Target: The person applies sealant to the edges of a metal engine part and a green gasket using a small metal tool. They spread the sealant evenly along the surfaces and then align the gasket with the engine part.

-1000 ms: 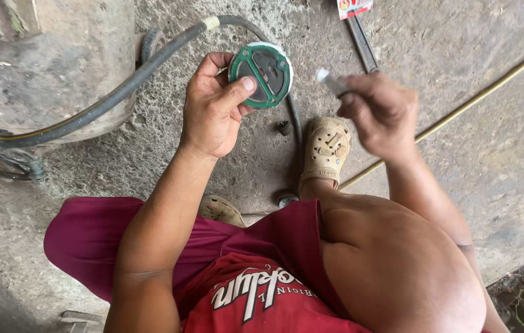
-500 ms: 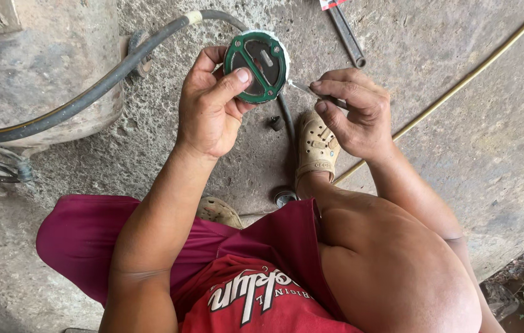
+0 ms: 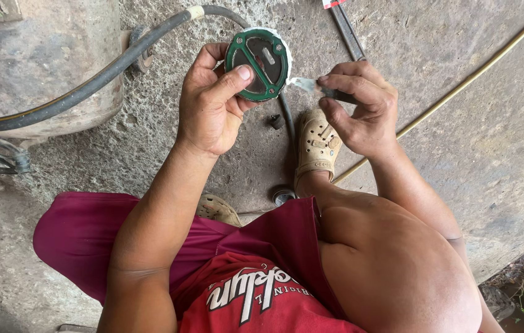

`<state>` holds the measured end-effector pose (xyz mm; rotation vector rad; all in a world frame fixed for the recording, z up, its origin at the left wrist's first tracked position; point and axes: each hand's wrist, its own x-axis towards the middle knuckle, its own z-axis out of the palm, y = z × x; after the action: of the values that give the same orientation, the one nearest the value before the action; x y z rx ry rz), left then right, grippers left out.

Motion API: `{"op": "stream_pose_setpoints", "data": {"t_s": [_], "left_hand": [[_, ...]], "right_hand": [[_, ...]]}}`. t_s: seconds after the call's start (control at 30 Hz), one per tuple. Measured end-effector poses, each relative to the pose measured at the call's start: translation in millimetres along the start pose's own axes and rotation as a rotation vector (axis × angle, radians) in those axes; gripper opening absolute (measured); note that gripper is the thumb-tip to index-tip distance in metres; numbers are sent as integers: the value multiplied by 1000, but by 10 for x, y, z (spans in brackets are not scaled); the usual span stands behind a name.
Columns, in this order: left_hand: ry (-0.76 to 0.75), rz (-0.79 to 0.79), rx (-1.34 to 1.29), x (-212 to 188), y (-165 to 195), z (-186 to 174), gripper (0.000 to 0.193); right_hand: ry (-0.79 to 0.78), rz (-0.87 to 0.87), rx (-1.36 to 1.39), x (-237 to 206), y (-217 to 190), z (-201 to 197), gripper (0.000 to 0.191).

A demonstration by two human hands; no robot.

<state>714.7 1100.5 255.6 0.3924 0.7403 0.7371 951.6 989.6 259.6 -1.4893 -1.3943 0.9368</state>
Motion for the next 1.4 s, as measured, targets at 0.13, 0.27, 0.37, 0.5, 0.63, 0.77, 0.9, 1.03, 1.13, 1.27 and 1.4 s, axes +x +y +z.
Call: {"op": "stream_pose_setpoints", "data": {"t_s": [0.13, 0.27, 0.37, 0.5, 0.63, 0.77, 0.9, 1.03, 1.13, 1.27, 1.4], "left_hand": [[8, 11, 39, -5, -1, 23, 32], [27, 8, 52, -18, -12, 44, 34], [24, 19, 47, -9, -22, 53, 34], [31, 22, 36, 2, -33, 61, 35], [24, 19, 28, 13, -37, 68, 34], [28, 34, 43, 26, -53, 83, 34], [31, 31, 17, 30, -73, 95, 33], [36, 36, 32, 31, -85, 98, 33], [28, 17, 16, 28, -96, 100, 32], [13, -15, -22, 27, -111, 102, 30], [-1, -40, -72, 31, -134, 111, 28]], "right_hand": [[-9, -64, -72, 38, -34, -64, 20], [-41, -81, -161, 42, -83, -116, 24], [-47, -90, -185, 36, -90, -108, 23], [-41, -52, -100, 17, -73, -79, 25], [-25, -44, -103, -5, -69, -82, 26], [-21, -25, -25, -9, -73, -96, 25], [-12, -78, -154, 2, -65, -108, 24], [-15, -69, -78, -6, -52, -143, 21], [-25, -44, -89, -20, -36, -180, 18], [-33, -62, -172, -11, 19, -185, 11], [-69, -50, -37, -17, 70, -137, 6]]}}
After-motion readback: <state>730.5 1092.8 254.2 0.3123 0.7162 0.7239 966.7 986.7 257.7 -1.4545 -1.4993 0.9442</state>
